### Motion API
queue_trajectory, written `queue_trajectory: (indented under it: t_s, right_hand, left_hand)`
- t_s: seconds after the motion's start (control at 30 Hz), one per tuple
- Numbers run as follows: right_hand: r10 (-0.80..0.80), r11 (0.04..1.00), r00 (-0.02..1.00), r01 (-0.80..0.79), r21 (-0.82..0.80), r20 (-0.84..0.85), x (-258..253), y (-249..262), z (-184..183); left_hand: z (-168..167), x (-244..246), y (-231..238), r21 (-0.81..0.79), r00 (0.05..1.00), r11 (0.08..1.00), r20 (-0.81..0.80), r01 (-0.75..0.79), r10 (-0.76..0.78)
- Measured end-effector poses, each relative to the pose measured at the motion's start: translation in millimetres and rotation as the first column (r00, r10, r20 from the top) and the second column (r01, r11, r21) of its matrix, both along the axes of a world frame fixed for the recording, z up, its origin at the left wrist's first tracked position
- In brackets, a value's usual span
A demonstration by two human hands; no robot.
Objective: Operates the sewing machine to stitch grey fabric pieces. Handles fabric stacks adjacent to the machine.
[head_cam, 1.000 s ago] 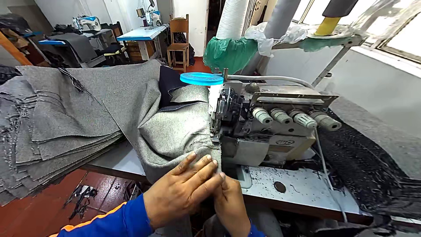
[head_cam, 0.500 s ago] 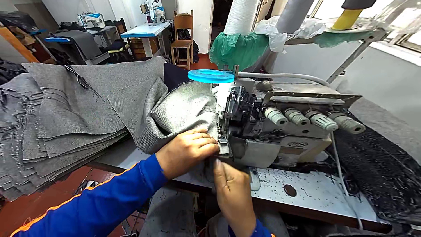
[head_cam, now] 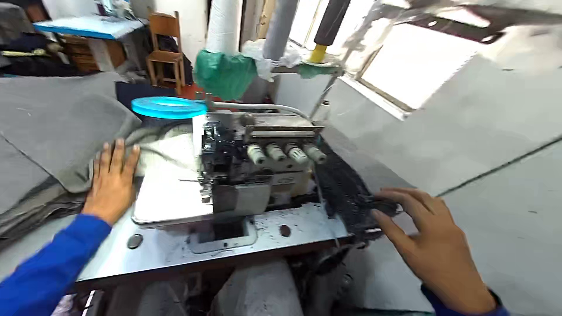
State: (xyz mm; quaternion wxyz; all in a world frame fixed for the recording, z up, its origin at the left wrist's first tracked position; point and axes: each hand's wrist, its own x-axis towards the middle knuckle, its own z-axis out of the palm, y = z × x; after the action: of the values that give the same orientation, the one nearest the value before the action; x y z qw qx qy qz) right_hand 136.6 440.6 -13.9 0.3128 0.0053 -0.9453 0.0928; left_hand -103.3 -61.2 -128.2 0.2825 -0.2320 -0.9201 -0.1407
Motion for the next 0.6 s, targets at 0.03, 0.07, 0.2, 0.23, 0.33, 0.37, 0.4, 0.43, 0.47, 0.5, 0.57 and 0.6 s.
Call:
queue_trajectory:
  t_s: [0.03, 0.07, 0.2, 0.23, 0.33, 0.37, 0.4, 0.43, 0.47, 0.5, 0.57, 0.6]
  right_hand:
    - [0.017, 0.998, 0.997, -0.022, 0.064, 0.078, -5, 24, 5]
    - [0.038, 0.994, 0.986, -0.054, 0.096, 0.162, -11, 42, 10]
    - [0.121, 0.971, 0.927, -0.184, 0.15, 0.356, -40, 68, 16]
    - [0.129, 0.967, 0.915, -0.201, 0.156, 0.381, -47, 69, 19]
    - [0.13, 0.949, 0.894, -0.237, 0.206, 0.429, -61, 71, 27]
    - [0.123, 0.944, 0.885, -0.244, 0.221, 0.449, -64, 71, 29]
    - [0.121, 0.934, 0.88, -0.257, 0.247, 0.458, -66, 72, 29]
    - [0.114, 0.923, 0.878, -0.266, 0.276, 0.465, -67, 73, 30]
    - [0.118, 0.914, 0.879, -0.279, 0.296, 0.463, -68, 73, 31]
    - [0.143, 0.893, 0.889, -0.305, 0.332, 0.435, -68, 74, 32]
    - [0.237, 0.821, 0.913, -0.371, 0.434, 0.332, -69, 79, 32]
    - [0.269, 0.795, 0.913, -0.391, 0.464, 0.308, -70, 82, 33]
  left_hand:
    - [0, -25, 9, -0.021, 0.999, 1.0, 0.033, -0.001, 0.001]
    - [2, -49, 18, -0.046, 0.998, 0.999, 0.067, -0.014, 0.017]
    - [2, -90, 41, 0.009, 0.983, 0.991, 0.129, -0.132, 0.13]
    - [-3, -87, 40, 0.03, 0.986, 0.991, 0.106, -0.131, 0.127]
    - [-15, -51, 29, 0.04, 0.999, 0.998, -0.006, -0.049, 0.05]
    - [-14, -33, 25, 0.057, 1.0, 0.998, 0.019, -0.017, 0.016]
    - [-11, -12, 22, 0.09, 0.999, 0.996, 0.035, 0.016, -0.019]
    - [-6, 10, 21, 0.134, 0.998, 0.99, 0.03, 0.044, -0.049]
    - [-1, 30, 20, 0.19, 0.998, 0.98, 0.028, 0.055, -0.061]
    - [3, 49, 21, 0.242, 0.998, 0.969, 0.019, 0.047, -0.053]
    - [7, 78, 24, 0.311, 0.998, 0.95, -0.055, 0.032, -0.016]
    - [10, 91, 28, 0.333, 0.996, 0.942, -0.092, 0.05, -0.021]
